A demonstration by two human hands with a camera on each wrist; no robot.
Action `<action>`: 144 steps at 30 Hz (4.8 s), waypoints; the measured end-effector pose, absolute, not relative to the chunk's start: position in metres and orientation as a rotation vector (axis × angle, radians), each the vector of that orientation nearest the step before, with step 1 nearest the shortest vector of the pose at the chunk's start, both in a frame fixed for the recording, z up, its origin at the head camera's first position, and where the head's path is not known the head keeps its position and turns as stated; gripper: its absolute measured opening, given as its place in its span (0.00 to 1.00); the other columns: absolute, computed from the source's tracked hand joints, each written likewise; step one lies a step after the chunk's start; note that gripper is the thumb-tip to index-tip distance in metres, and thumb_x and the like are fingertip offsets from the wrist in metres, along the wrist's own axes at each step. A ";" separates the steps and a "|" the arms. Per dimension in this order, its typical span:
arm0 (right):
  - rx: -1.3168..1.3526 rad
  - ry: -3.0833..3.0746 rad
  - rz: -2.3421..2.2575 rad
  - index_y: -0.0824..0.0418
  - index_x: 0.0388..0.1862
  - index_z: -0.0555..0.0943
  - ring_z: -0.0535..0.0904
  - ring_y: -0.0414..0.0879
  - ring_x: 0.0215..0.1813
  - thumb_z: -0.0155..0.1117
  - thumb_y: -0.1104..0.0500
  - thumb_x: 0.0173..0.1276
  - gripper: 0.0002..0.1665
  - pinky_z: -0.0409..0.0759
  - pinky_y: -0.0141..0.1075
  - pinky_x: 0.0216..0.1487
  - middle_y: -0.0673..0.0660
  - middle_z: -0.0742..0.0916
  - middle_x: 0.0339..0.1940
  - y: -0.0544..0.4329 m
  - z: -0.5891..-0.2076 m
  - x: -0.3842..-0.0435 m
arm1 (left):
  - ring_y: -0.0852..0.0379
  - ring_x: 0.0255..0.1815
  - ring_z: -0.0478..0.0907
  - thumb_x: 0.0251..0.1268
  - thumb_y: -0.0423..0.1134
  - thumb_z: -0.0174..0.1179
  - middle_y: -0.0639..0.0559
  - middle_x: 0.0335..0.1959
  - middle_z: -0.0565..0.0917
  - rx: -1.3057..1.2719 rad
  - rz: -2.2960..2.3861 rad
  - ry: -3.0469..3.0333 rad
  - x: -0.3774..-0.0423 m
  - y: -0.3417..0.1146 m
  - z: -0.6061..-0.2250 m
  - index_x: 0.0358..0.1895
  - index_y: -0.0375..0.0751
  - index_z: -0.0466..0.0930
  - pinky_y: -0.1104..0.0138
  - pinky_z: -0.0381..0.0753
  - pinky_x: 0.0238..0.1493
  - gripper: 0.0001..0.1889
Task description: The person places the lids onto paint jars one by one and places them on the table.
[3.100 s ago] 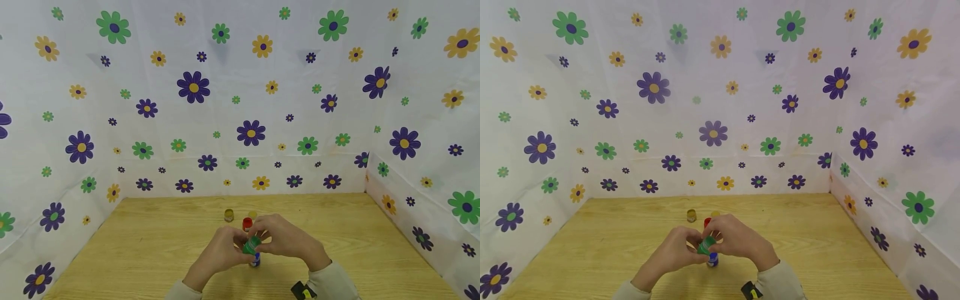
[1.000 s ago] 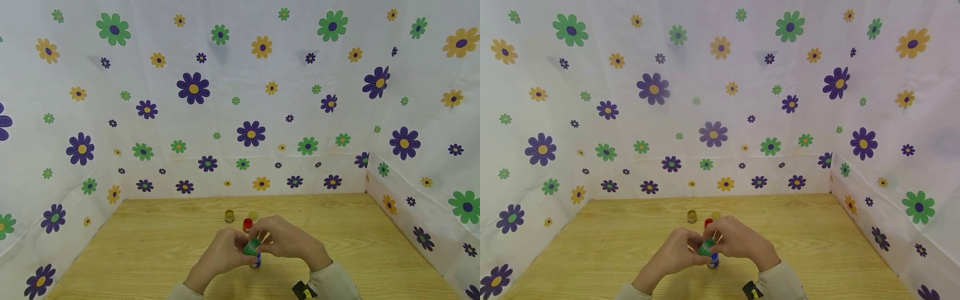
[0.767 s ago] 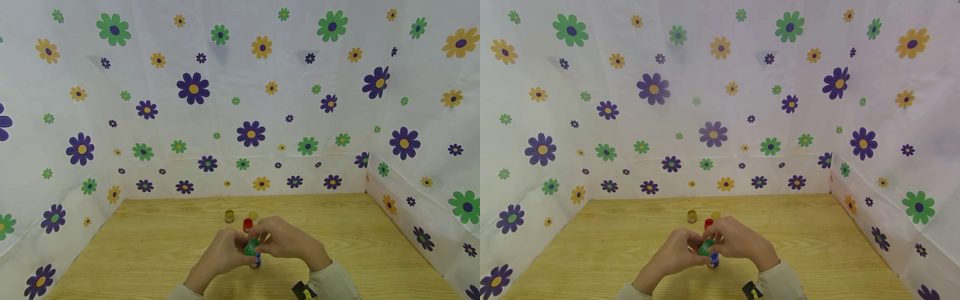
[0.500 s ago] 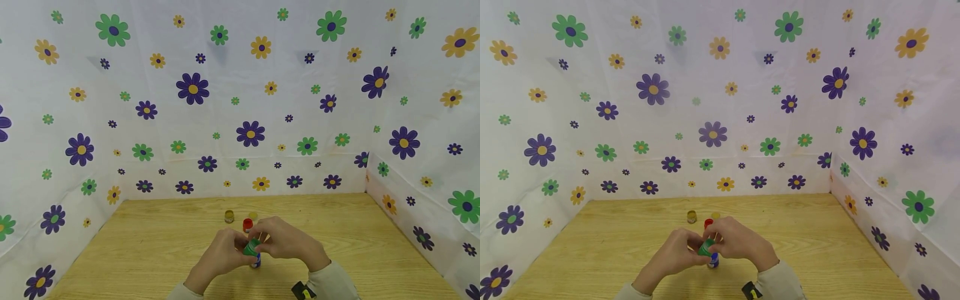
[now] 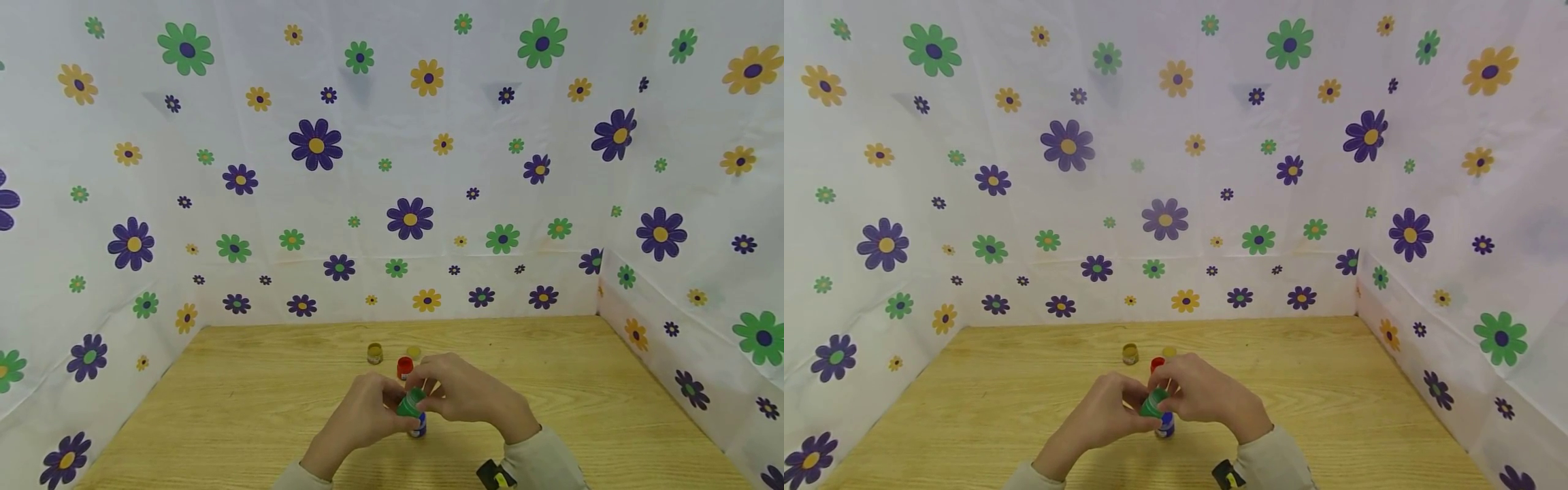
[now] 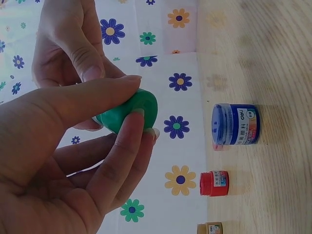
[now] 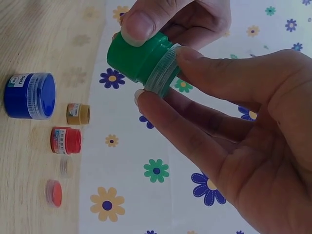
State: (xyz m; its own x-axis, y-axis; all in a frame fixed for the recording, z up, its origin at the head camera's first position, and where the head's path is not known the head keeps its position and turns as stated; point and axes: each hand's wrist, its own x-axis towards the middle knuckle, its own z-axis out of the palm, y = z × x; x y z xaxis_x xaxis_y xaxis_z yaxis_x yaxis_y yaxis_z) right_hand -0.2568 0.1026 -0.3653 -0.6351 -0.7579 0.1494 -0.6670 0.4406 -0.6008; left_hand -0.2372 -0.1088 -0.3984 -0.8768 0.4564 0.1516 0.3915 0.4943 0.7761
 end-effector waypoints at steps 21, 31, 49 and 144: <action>-1.291 2.585 -0.904 0.61 0.49 0.86 0.84 0.36 0.43 0.70 0.66 0.69 0.11 0.82 0.23 0.42 0.54 0.88 0.45 0.101 -0.367 -0.258 | 0.64 0.31 0.87 0.54 0.36 0.78 0.51 0.32 0.92 0.765 1.337 2.665 -0.238 -0.108 -0.398 0.36 0.42 0.92 0.72 0.84 0.33 0.07; -1.288 2.619 -0.883 0.62 0.45 0.87 0.77 0.29 0.30 0.68 0.59 0.74 0.08 0.79 0.25 0.36 0.49 0.88 0.32 0.100 -0.370 -0.261 | 0.64 0.30 0.87 0.55 0.37 0.78 0.52 0.31 0.92 0.746 1.324 2.659 -0.238 -0.108 -0.398 0.37 0.42 0.93 0.71 0.84 0.33 0.07; -1.281 2.497 -1.030 0.59 0.53 0.86 0.87 0.46 0.52 0.70 0.68 0.69 0.15 0.85 0.28 0.49 0.55 0.89 0.52 0.107 -0.364 -0.258 | 0.61 0.30 0.87 0.54 0.36 0.79 0.50 0.31 0.92 0.760 1.337 2.657 -0.238 -0.108 -0.399 0.36 0.39 0.91 0.72 0.84 0.32 0.08; -1.241 2.484 -1.029 0.60 0.45 0.87 0.85 0.34 0.42 0.71 0.62 0.70 0.07 0.84 0.25 0.44 0.53 0.90 0.43 0.105 -0.365 -0.258 | 0.64 0.30 0.86 0.55 0.36 0.78 0.54 0.30 0.92 0.720 1.318 2.647 -0.234 -0.106 -0.395 0.36 0.45 0.92 0.69 0.84 0.34 0.06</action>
State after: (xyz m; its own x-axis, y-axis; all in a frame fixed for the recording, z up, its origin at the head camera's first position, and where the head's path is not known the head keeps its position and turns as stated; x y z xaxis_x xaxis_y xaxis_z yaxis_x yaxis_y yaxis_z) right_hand -0.2582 0.1054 -0.3645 -0.6354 -0.7596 0.1390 -0.6353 0.4119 -0.6532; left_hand -0.2342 -0.1061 -0.3954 -0.8835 0.4532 0.1190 0.3680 0.5140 0.7748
